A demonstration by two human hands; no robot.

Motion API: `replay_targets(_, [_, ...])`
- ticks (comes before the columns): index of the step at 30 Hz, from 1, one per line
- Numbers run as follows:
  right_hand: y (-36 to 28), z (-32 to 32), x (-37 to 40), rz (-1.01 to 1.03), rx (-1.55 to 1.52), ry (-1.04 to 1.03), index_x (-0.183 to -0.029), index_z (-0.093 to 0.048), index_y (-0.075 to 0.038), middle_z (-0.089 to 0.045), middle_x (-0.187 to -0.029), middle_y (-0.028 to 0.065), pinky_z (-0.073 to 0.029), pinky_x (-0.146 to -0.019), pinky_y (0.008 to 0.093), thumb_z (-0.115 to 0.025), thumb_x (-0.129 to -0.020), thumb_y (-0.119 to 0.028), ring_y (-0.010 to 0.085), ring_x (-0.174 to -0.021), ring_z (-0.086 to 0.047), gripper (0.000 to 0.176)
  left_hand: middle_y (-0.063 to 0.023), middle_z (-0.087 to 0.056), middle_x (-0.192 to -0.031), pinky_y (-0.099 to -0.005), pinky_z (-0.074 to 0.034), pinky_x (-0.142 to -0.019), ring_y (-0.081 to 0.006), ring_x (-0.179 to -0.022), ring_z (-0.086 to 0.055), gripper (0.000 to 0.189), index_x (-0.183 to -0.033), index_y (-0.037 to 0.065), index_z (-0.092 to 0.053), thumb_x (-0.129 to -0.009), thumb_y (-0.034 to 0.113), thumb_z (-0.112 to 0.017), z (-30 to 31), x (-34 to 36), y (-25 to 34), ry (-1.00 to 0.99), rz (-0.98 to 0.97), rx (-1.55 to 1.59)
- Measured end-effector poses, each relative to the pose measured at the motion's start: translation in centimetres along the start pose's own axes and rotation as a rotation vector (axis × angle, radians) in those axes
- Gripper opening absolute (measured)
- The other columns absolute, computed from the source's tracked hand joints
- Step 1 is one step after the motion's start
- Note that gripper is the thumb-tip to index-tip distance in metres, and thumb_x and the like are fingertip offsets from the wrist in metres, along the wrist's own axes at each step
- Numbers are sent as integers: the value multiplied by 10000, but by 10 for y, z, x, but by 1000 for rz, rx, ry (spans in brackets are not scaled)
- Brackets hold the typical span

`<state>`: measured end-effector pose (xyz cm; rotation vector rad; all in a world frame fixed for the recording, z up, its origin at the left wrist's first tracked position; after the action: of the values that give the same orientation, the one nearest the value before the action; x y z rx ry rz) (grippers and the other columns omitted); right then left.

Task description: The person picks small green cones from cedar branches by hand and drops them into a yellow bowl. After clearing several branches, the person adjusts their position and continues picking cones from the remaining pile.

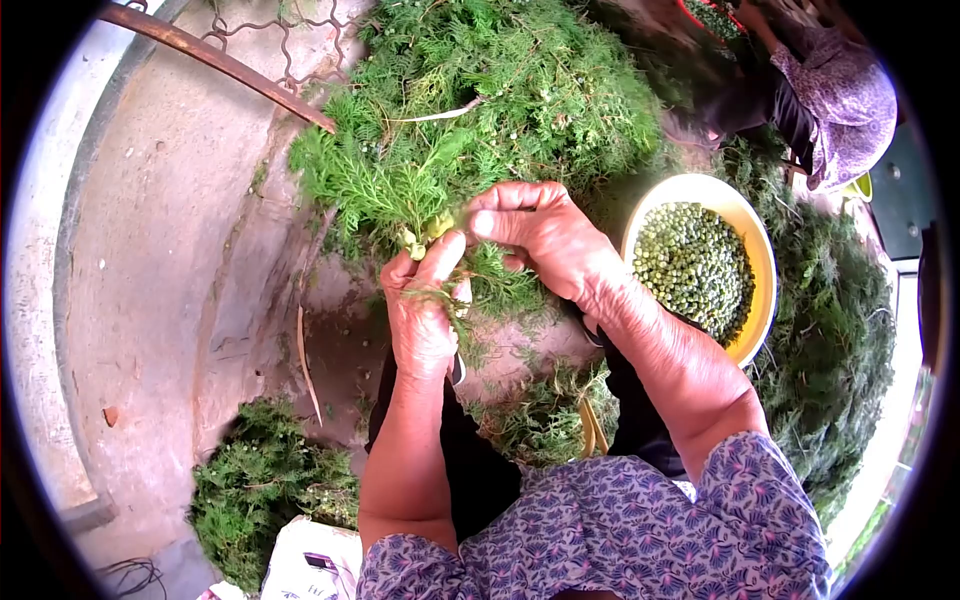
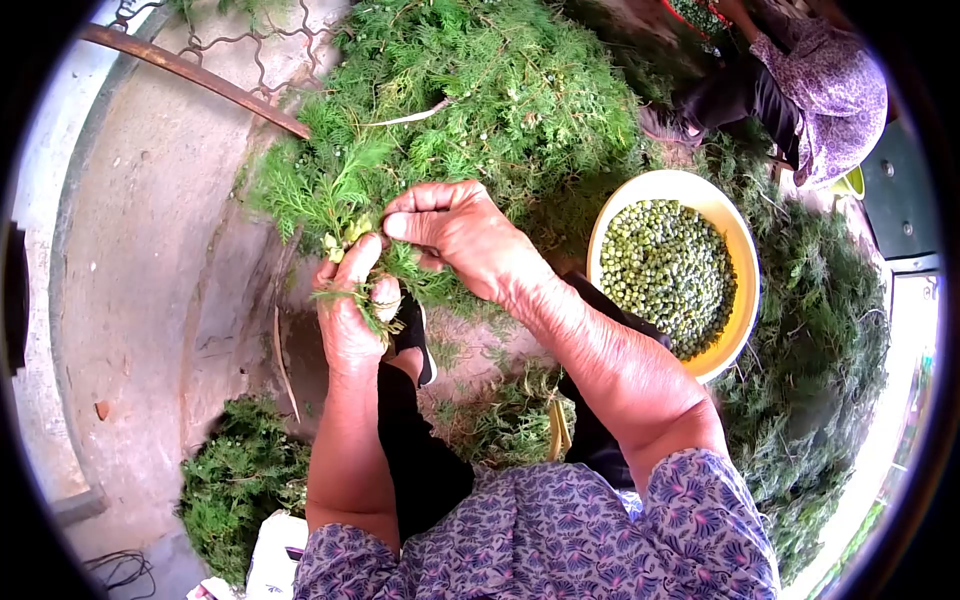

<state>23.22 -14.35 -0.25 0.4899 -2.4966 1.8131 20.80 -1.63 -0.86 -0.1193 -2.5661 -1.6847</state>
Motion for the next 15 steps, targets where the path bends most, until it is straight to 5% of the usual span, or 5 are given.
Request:
replay_targets(4, [15,7,-10,-59,-424,-79,-958,-600,-57,-629,-887,35,-461,-600,220,-617,-815,-109,97,-714,-576,154,-12,-492,-693,-183,-321,-396,-66,-471,-435,190,-888,-7,-599,-807,164,-617,5,-2,-10,67,191,-20])
replay_targets(5, [10,5,-10,-49,-417,-119,-958,-602,-48,-631,-871,37,-467,-626,227,-629,-811,-132,107,-708,-579,172,-18,-510,-647,-195,-328,-381,-59,-430,-418,143,-850,-1,-596,-804,133,-615,-2,-3,3,21,-19,-204])
replay_targets(10, [5,0,-2,-122,-206,-122,-954,-613,-22,-632,-818,28,-477,-678,240,-672,-785,-175,110,-708,-584,235,-51,-576,-668,-195,-351,-389,-70,-409,-431,107,-833,-1,-591,-794,97,-610,-5,-2,-12,-47,166,26])
replay_targets(13, [-22,-14,6,47,-30,-203,-937,-624,-22,-624,-797,-6,-464,-687,215,-721,-730,-111,55,-742,-562,245,-39,-548,-628,-200,-349,-391,-73,-412,-438,116,-812,4,-581,-789,109,-621,-5,-1,-5,-92,35,-57])
replay_targets(15, [-19,-15,1,115,63,-228,-934,-622,-25,-619,-795,-10,-461,-694,209,-721,-729,-106,51,-746,-558,241,33,-565,-700,-182,-353,-470,-37,-539,-475,118,-807,48,-645,-789,165,-645,-8,-1,-17,-141,192,24])
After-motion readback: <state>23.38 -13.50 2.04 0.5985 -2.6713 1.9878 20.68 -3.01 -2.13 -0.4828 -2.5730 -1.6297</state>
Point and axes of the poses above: each hand's wrist, its own x-axis away from the middle knuckle, its own z-axis out of the back of the hand, y = z × x, the point moved 9 cm from there along -x, towards the middle knuckle
